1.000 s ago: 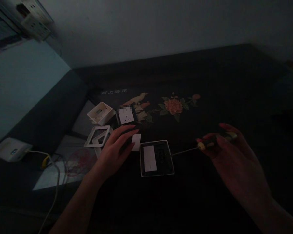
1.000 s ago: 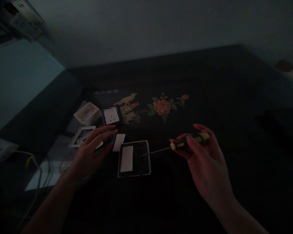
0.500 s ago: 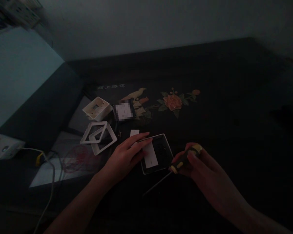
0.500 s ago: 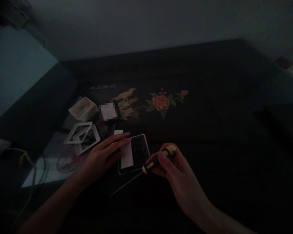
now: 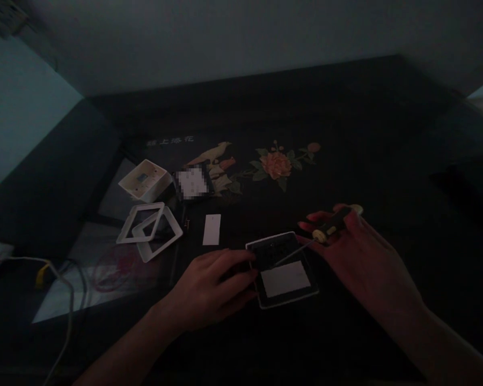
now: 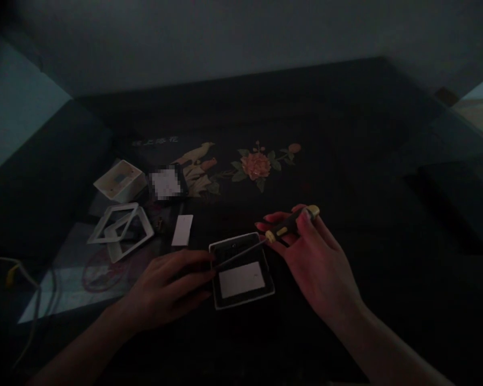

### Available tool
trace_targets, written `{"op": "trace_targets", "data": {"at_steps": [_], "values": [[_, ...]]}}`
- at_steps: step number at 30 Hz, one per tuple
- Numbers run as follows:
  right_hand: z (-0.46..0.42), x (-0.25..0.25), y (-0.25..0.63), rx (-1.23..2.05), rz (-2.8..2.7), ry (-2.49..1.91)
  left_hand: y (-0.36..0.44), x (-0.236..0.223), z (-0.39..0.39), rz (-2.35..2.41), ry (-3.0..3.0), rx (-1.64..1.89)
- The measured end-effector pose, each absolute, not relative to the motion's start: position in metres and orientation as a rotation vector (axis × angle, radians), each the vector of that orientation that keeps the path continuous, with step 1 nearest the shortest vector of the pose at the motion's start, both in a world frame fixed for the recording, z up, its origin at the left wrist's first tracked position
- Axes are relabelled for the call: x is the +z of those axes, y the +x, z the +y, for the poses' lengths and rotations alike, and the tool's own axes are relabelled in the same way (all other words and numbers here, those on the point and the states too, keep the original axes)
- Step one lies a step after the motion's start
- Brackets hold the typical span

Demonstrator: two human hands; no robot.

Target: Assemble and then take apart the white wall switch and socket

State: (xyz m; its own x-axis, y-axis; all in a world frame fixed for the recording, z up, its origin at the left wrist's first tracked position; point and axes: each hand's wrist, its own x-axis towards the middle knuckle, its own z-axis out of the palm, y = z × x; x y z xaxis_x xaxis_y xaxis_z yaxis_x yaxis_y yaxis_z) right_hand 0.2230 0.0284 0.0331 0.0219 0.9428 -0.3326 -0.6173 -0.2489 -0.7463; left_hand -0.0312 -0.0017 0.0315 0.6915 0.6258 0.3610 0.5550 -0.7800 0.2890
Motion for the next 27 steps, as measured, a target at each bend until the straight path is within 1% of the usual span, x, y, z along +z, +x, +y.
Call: {"op": "trace_targets", "data": {"at_steps": [8, 10, 13, 17, 21, 27], "values": [[0.021, 0.023, 0.208, 1.761, -0.380, -0.961, -0.022, 0.033, -0.003, 0.769, 2.691, 0.754], [0.024, 0.022, 0.210, 1.718, -0.397, -0.972, -0.021, 0.031, 0.001, 0.785, 2.643, 0.744], [0.030, 0.024, 0.218, 1.597, -0.391, -1.005, -0.015, 0.034, 0.013, 0.777, 2.663, 0.564], [0.038, 0.029, 0.231, 1.512, -0.361, -1.049, 0.000, 0.040, 0.030, 0.596, 2.746, 0.313], [0.039, 0.036, 0.237, 1.477, -0.371, -1.022, 0.012, 0.040, 0.032, 0.506, 2.769, 0.216], [0.032, 0.053, 0.240, 1.280, -0.513, -1.036, 0.012, 0.041, 0.013, 0.810, 2.741, 0.246]]}}
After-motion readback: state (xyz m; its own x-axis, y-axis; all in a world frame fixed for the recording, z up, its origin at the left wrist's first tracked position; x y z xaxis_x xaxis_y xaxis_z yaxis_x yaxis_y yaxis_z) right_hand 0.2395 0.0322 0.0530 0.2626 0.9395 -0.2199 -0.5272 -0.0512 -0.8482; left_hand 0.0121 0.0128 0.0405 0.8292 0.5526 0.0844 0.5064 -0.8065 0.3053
